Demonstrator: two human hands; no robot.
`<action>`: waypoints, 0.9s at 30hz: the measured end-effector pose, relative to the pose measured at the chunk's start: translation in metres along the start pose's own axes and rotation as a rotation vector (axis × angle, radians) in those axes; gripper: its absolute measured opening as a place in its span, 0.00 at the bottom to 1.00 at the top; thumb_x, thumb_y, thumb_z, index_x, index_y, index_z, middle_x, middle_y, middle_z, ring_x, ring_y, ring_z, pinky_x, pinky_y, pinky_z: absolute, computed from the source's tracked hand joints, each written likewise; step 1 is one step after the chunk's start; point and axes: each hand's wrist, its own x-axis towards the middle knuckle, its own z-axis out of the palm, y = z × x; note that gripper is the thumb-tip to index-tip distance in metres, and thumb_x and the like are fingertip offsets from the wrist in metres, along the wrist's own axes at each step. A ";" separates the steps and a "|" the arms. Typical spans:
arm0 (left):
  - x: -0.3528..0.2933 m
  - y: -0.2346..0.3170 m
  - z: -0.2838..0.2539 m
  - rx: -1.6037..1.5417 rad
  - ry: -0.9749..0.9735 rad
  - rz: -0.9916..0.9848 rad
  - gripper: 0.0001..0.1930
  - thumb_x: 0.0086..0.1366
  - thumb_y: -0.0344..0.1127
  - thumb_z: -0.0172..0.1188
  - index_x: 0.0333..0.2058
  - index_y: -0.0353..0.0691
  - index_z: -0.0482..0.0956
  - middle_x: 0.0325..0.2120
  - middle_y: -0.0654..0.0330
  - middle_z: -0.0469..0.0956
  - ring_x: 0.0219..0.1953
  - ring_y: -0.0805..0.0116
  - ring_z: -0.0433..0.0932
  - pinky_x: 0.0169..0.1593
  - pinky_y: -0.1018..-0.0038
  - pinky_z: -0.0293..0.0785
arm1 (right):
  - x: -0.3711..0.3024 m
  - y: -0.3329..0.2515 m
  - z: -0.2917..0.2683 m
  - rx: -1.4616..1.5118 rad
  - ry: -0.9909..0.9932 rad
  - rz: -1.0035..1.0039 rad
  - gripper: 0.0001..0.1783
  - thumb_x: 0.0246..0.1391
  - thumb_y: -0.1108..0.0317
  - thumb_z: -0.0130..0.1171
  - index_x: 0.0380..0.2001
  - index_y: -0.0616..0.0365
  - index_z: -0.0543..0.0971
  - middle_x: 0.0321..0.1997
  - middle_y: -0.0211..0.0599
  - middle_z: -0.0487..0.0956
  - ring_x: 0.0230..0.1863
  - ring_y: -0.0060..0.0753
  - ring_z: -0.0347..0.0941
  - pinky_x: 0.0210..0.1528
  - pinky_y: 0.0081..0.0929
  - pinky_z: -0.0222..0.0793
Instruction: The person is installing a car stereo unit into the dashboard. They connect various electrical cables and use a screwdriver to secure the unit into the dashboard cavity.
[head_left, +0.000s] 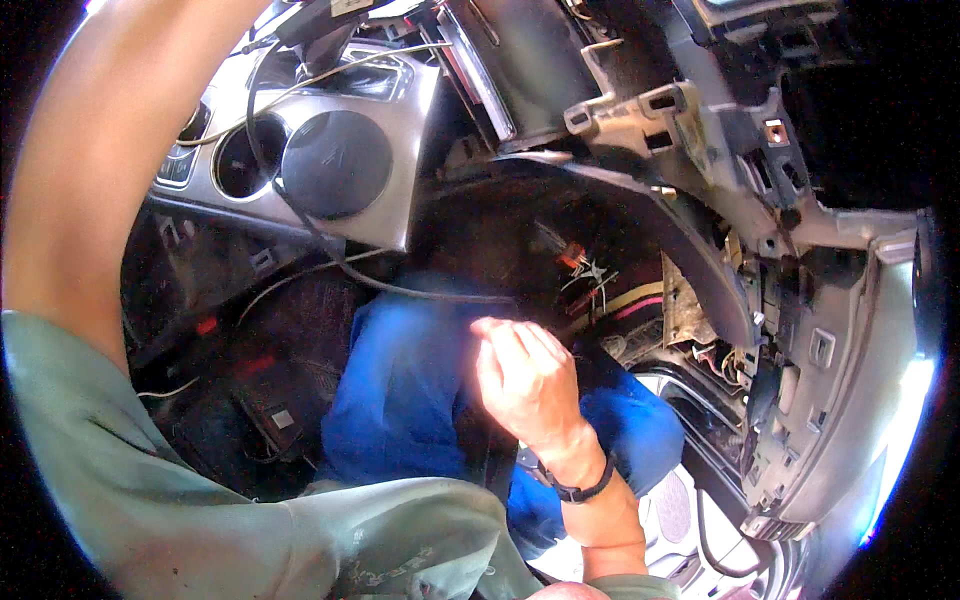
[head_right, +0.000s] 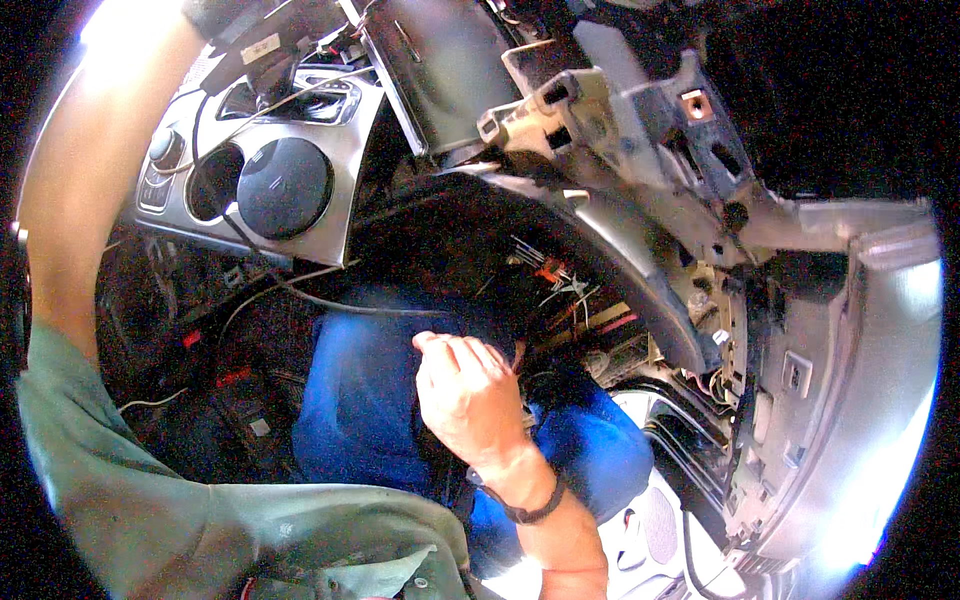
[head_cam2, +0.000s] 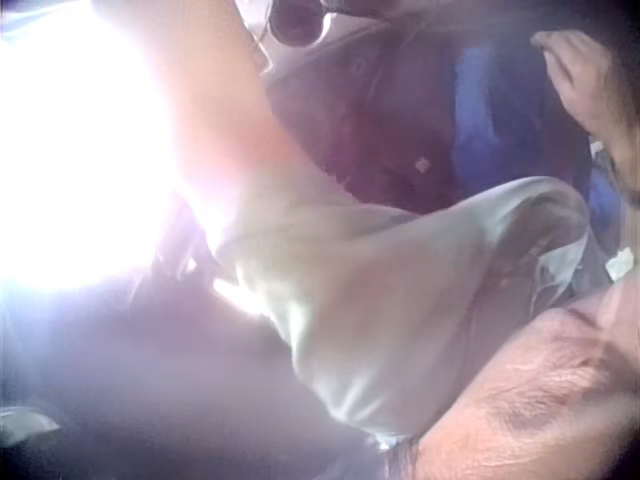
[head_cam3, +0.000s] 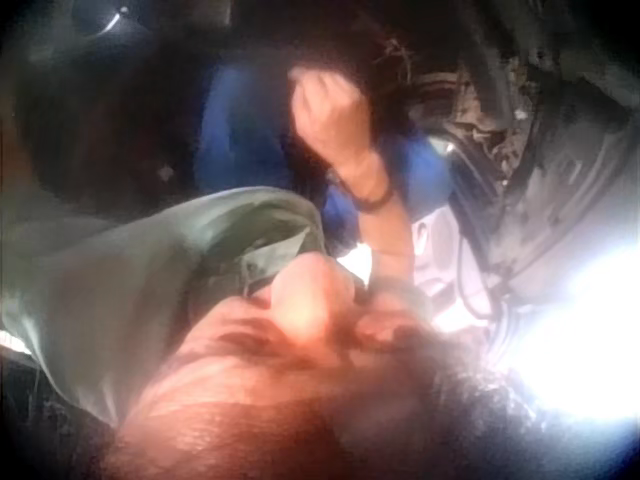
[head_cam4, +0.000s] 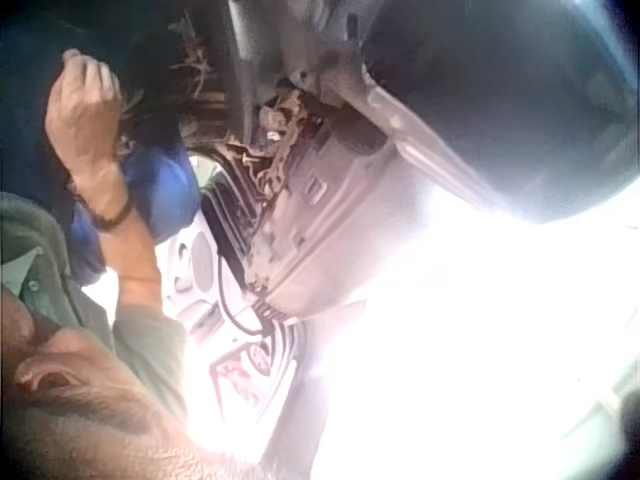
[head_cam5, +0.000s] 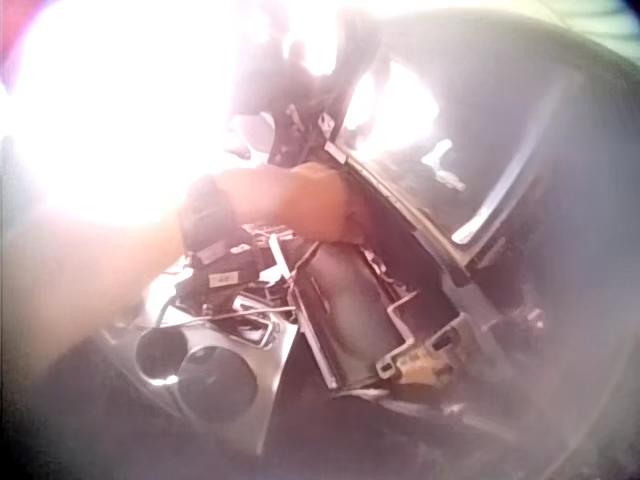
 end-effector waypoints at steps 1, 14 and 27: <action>0.000 -0.002 0.000 -0.001 -0.001 0.004 0.11 0.67 0.33 0.55 0.46 0.39 0.81 0.41 0.51 0.81 0.44 0.56 0.80 0.48 0.63 0.77 | 0.001 -0.002 -0.002 -0.007 -0.023 0.001 0.08 0.55 0.74 0.59 0.38 0.59 0.80 0.34 0.39 0.82 0.36 0.40 0.79 0.42 0.35 0.76; 0.002 -0.019 -0.019 -0.043 -0.004 -0.004 0.11 0.67 0.33 0.55 0.45 0.39 0.81 0.40 0.52 0.81 0.43 0.56 0.80 0.47 0.63 0.77 | 0.040 0.047 0.008 0.127 0.008 0.059 0.04 0.56 0.74 0.57 0.35 0.60 0.79 0.33 0.46 0.83 0.35 0.49 0.81 0.39 0.41 0.79; 0.010 -0.006 -0.014 0.030 -0.015 0.024 0.10 0.67 0.32 0.55 0.43 0.39 0.82 0.39 0.53 0.81 0.42 0.56 0.80 0.46 0.63 0.77 | -0.007 0.014 0.018 0.055 0.115 0.045 0.07 0.53 0.75 0.60 0.37 0.58 0.81 0.37 0.44 0.84 0.39 0.47 0.82 0.43 0.38 0.80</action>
